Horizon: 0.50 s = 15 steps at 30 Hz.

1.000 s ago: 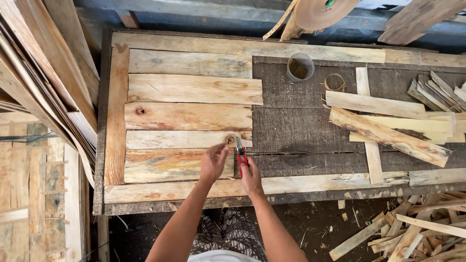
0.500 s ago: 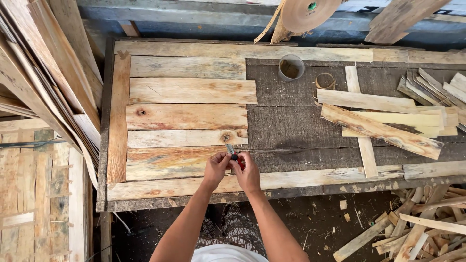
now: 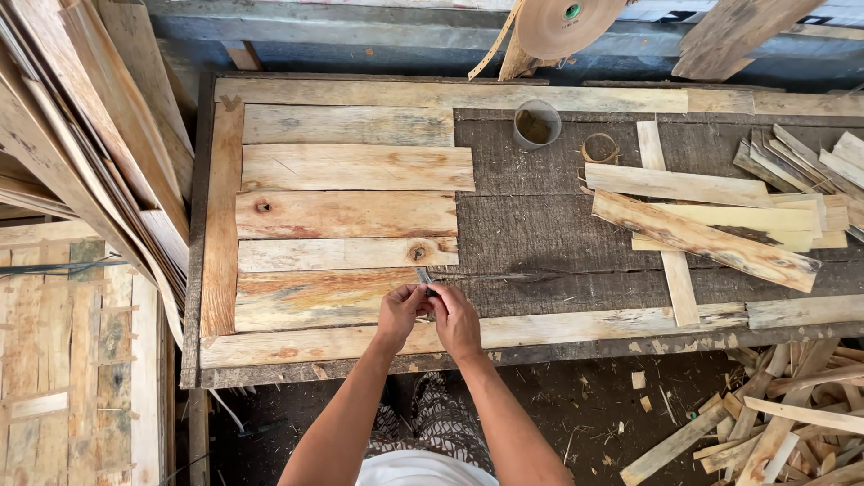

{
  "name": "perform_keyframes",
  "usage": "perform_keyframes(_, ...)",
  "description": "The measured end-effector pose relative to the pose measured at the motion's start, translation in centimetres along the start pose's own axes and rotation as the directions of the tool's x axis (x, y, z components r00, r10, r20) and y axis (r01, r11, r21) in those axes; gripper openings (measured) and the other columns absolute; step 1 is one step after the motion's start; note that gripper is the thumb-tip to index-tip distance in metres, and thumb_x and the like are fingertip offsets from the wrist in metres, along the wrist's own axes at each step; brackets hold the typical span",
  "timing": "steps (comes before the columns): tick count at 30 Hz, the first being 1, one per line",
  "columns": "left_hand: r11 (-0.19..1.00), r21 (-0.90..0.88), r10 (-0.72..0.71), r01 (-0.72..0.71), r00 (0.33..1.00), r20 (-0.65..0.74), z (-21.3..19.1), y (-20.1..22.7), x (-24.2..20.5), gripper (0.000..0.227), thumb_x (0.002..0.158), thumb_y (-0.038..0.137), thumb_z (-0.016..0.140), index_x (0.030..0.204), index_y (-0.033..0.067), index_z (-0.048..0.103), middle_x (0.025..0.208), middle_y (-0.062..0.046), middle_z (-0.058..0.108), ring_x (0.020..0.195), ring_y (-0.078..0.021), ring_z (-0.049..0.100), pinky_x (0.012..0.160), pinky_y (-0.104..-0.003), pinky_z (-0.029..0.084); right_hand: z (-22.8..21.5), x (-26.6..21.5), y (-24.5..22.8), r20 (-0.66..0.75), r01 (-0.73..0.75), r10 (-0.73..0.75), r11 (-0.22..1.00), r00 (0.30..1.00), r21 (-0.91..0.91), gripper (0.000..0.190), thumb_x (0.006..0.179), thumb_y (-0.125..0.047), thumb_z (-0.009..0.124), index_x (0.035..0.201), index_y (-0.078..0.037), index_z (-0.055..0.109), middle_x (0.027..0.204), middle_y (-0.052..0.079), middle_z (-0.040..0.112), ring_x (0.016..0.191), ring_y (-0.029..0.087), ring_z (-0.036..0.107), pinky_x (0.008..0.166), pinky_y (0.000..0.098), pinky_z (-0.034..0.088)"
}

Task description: Using a utility knife to cut and trim thin wood veneer strips on a workbench.

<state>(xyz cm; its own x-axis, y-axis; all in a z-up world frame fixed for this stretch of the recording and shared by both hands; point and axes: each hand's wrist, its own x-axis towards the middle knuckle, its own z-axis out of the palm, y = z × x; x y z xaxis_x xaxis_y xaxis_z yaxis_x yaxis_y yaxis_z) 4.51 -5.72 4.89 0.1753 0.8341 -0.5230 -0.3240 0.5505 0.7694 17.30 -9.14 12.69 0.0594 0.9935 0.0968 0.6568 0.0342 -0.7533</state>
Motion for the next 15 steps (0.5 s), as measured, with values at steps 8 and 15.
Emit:
perform_keyframes(8, 0.999, 0.034, 0.023, -0.022, 1.0, -0.021, 0.3, -0.1, 0.1, 0.024, 0.102, 0.021, 0.066, 0.096, -0.0004, 0.073, 0.08, -0.004, 0.072, 0.068, -0.0092, 0.064, 0.065, -0.026, 0.055, -0.7, 0.4, -1.2, -0.016, -0.034, 0.035, 0.999, 0.999, 0.034, 0.029, 0.094, -0.018, 0.072, 0.119, -0.007, 0.064, 0.105, 0.015, 0.073, 0.087, 0.031, 0.075, 0.071, 0.0406, 0.061)
perform_keyframes(15, 0.999, 0.02, 0.038, -0.037, 0.999, -0.022, 0.3, -0.3, 0.4, 0.024, 0.102, 0.021, 0.066, 0.096, -0.0008, 0.073, 0.078, -0.003, 0.071, 0.067, -0.0083, 0.062, 0.064, -0.025, 0.052, -0.7, 0.6, -0.7, -0.008, -0.003, 0.003, 0.994, 1.0, 0.105, 0.025, 0.094, -0.014, 0.072, 0.116, -0.004, 0.064, 0.105, 0.015, 0.074, 0.09, 0.032, 0.075, 0.073, 0.041, 0.06)
